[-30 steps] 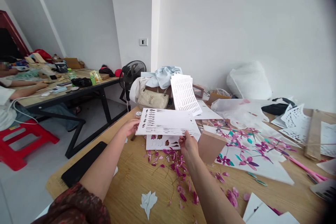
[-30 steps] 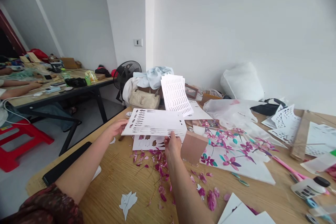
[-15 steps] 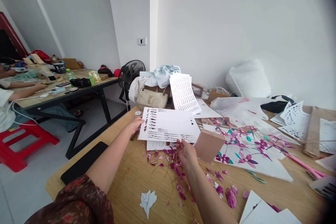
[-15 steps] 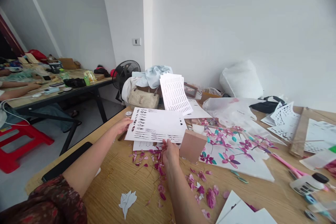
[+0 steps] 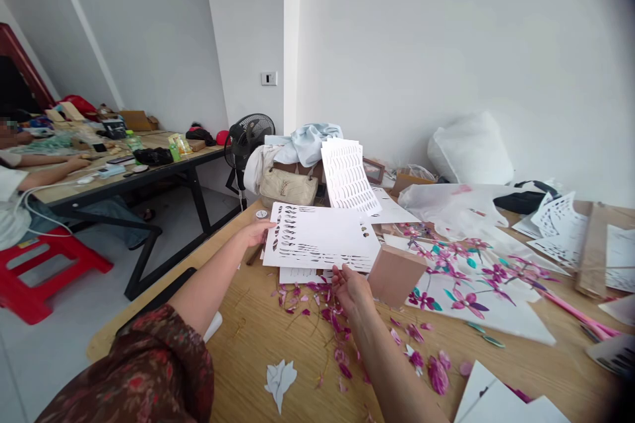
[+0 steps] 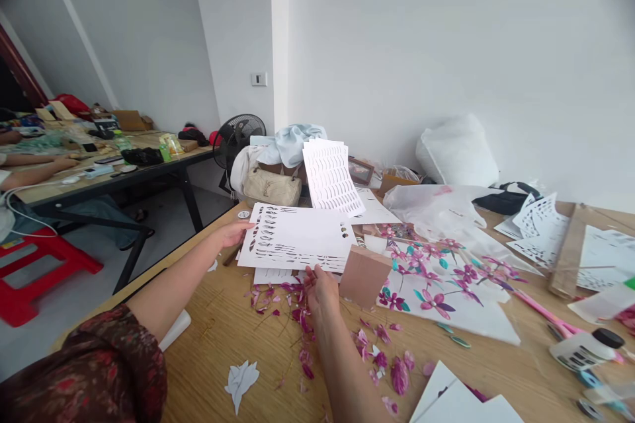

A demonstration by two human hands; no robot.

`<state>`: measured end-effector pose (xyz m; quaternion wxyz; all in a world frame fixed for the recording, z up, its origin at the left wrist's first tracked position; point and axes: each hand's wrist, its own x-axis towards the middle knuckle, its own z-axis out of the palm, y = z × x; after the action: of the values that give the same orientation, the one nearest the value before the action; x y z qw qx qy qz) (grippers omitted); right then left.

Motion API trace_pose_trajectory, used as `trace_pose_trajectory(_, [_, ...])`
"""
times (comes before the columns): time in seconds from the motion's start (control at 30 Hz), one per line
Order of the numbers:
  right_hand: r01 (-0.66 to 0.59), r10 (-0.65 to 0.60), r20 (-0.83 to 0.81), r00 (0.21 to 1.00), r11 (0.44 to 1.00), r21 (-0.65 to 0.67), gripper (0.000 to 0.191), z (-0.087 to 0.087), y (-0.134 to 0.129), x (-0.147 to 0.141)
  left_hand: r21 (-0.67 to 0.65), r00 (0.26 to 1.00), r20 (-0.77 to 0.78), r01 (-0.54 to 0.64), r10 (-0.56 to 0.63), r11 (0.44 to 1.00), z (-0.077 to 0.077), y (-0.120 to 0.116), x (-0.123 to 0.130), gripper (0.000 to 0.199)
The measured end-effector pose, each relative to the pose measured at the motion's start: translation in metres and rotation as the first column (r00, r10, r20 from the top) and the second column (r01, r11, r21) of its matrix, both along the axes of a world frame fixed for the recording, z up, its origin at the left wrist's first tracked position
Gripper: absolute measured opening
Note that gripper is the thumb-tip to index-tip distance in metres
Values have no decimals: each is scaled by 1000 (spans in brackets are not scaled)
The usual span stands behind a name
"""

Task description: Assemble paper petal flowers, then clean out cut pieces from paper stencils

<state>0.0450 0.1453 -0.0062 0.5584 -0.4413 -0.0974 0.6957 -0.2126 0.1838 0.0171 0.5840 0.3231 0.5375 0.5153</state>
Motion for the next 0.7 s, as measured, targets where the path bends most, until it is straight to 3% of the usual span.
trace_pose_trajectory(0.27, [-14,13,-22,1000,1000,-17,16,3,1,1,11,991,52,123,-124,992,21,-4,8,39])
trace_pose_trajectory(0.7, [-69,69,-44,997,998,5,9,6,0,-6,8,991,-13,132,-132,991,35,0,21,40])
